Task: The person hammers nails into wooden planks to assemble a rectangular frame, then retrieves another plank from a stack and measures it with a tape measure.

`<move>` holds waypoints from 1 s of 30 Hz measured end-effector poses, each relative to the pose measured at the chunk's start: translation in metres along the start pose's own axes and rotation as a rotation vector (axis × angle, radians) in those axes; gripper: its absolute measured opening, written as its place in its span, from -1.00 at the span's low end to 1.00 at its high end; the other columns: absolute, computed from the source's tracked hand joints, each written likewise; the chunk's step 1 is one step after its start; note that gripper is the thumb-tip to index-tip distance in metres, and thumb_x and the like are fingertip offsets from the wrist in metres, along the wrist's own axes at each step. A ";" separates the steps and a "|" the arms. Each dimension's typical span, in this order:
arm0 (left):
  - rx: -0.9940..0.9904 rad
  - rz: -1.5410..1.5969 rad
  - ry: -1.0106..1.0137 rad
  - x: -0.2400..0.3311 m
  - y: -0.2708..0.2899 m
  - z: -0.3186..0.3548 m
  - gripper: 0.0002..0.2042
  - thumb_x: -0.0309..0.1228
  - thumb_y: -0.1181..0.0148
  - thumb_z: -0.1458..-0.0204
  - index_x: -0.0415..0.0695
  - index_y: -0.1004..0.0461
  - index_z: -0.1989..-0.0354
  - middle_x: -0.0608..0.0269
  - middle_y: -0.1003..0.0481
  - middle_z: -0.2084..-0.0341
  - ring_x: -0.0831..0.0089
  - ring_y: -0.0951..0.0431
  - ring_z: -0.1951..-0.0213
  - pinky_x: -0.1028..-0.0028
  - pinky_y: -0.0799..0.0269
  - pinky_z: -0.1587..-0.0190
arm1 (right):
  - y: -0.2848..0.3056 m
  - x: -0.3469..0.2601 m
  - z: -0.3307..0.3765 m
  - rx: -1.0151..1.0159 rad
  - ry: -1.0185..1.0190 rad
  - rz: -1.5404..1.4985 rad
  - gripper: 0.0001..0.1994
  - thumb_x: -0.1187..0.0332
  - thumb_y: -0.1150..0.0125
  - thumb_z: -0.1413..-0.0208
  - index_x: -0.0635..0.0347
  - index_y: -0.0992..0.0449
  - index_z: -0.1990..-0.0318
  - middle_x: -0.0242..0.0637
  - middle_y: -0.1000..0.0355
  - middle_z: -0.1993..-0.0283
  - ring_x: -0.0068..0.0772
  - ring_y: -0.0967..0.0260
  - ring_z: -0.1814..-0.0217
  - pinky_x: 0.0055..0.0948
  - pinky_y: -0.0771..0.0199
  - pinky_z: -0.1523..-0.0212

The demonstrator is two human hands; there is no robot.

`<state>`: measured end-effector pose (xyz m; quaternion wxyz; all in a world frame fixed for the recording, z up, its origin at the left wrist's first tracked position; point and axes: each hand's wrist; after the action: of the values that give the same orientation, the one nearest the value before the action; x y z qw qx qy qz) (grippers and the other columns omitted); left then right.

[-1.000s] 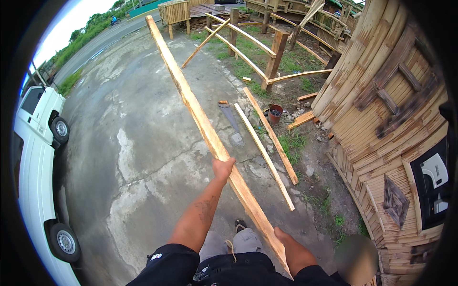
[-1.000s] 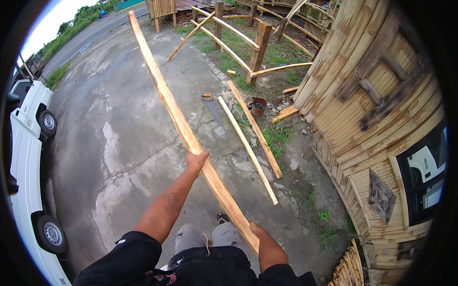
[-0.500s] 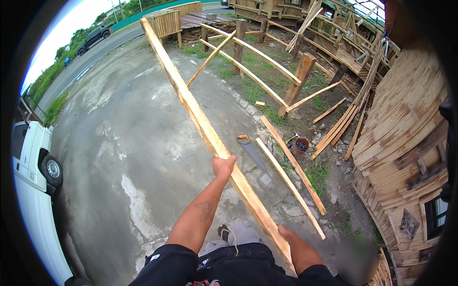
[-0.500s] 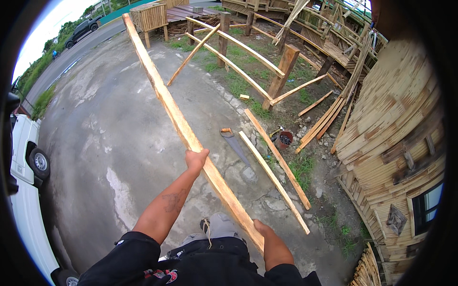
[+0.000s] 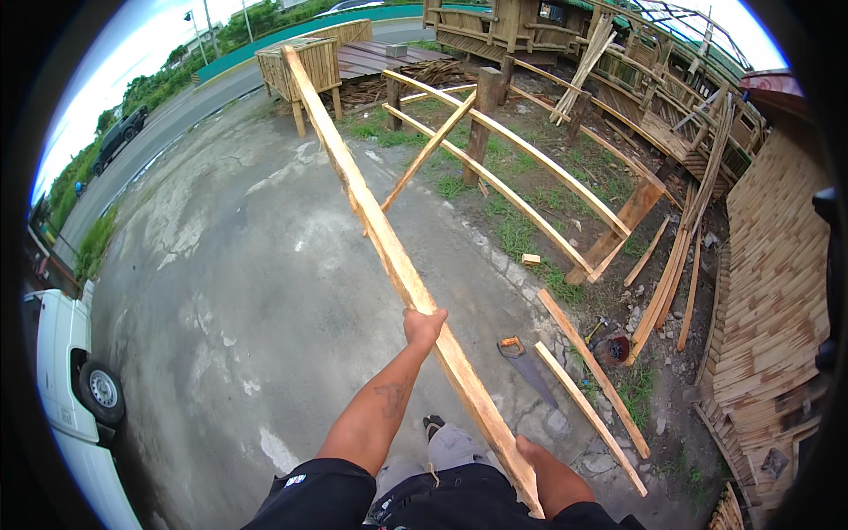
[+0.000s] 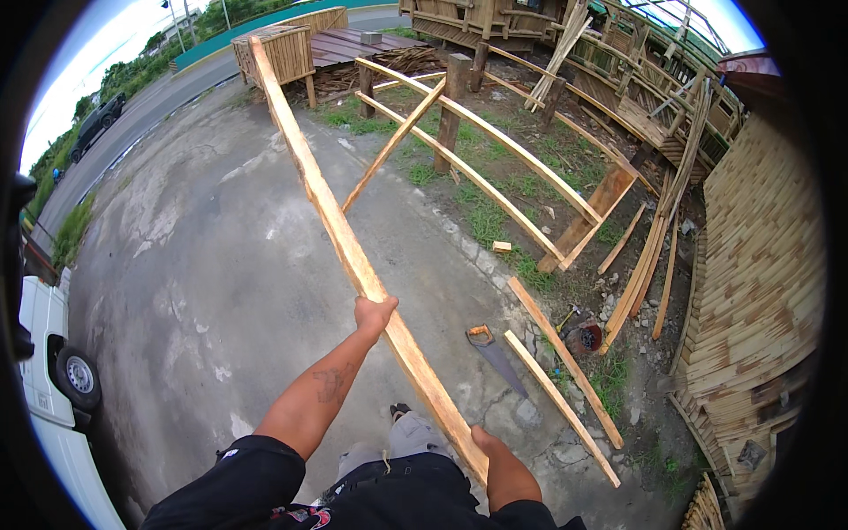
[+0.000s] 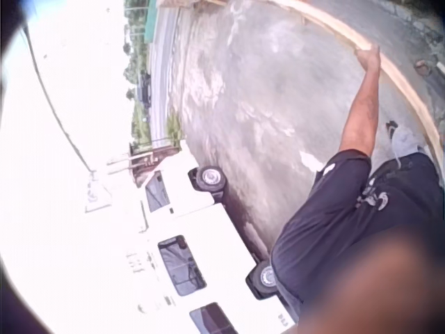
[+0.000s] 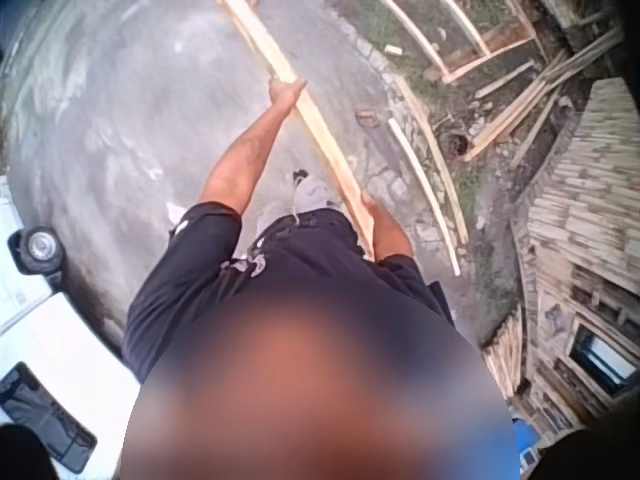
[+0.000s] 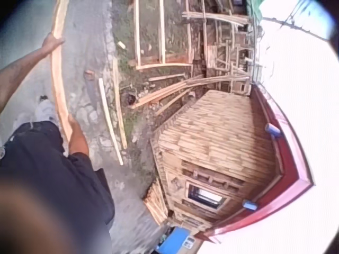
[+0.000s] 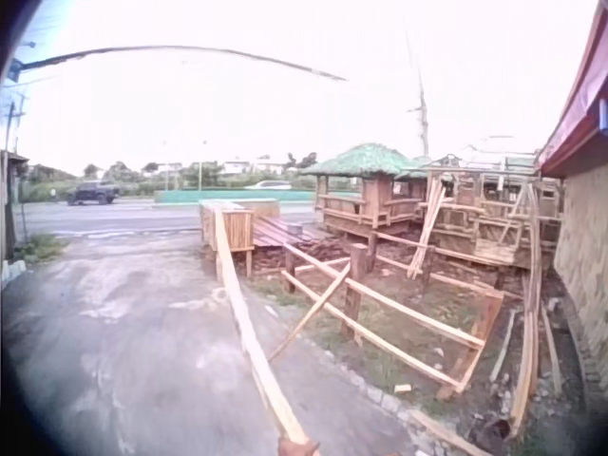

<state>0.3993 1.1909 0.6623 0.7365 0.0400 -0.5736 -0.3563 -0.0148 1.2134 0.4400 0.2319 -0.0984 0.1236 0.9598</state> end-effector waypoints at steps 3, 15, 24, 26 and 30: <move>-0.014 -0.014 -0.006 0.039 0.031 -0.099 -0.26 -0.20 -0.47 0.26 -0.44 -0.23 0.00 -0.23 -0.53 0.19 -0.01 -0.59 0.11 0.23 -0.52 0.03 | -0.025 -0.100 -0.044 -0.053 0.026 -0.069 -0.36 0.00 0.38 -0.20 0.17 -0.35 -0.27 -0.01 -0.22 -0.36 -0.06 -0.07 -0.43 -0.12 0.05 -0.37; -0.064 -0.044 -0.130 0.135 0.112 -0.556 -0.50 -0.23 -0.40 0.21 -0.46 -0.47 0.24 -0.12 -0.59 0.33 0.14 -0.63 0.26 0.28 -0.51 0.16 | -0.132 -0.575 -0.047 0.005 0.031 -0.101 -0.41 -0.01 0.30 -0.20 0.05 -0.37 -0.27 -0.04 -0.27 -0.33 -0.11 -0.16 -0.37 -0.09 0.00 -0.35; -0.233 -0.107 -0.194 0.252 0.142 -0.869 -0.32 -0.12 -0.47 0.24 -0.49 -0.37 0.12 -0.22 -0.54 0.22 0.05 -0.60 0.16 0.28 -0.51 0.09 | -0.168 -0.870 -0.155 0.009 -0.171 -0.186 -0.40 -0.08 0.28 -0.18 -0.02 -0.44 -0.23 -0.08 -0.28 -0.33 -0.11 -0.18 -0.37 -0.05 -0.01 -0.34; -0.292 -0.085 -0.186 0.269 0.142 -0.945 -0.21 -0.08 -0.49 0.27 -0.51 -0.27 0.06 -0.31 -0.50 0.16 -0.02 -0.58 0.09 0.25 -0.50 0.02 | -0.176 -0.947 -0.176 0.050 -0.085 -0.184 -0.41 -0.06 0.29 -0.18 -0.03 -0.43 -0.23 -0.10 -0.28 -0.33 -0.12 -0.17 -0.37 -0.05 0.00 -0.34; -0.280 -0.181 -0.134 0.327 0.154 -1.094 -0.26 -0.13 -0.45 0.26 -0.51 -0.29 0.06 -0.26 -0.52 0.17 0.01 -0.59 0.11 0.26 -0.50 0.04 | -0.189 -1.109 -0.197 0.059 -0.018 -0.173 -0.42 0.00 0.30 -0.20 0.05 -0.41 -0.24 -0.11 -0.26 -0.35 -0.13 -0.12 -0.40 -0.06 0.03 -0.36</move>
<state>1.4572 0.7359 0.6313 0.6600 -0.0352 -0.5604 -0.4991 1.0677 0.8536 0.4897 0.3179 -0.0933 0.1405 0.9330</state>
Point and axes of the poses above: each hand's wrist, its own z-axis away from the middle knuckle, its own y-axis out of the back of the hand, x = y × z
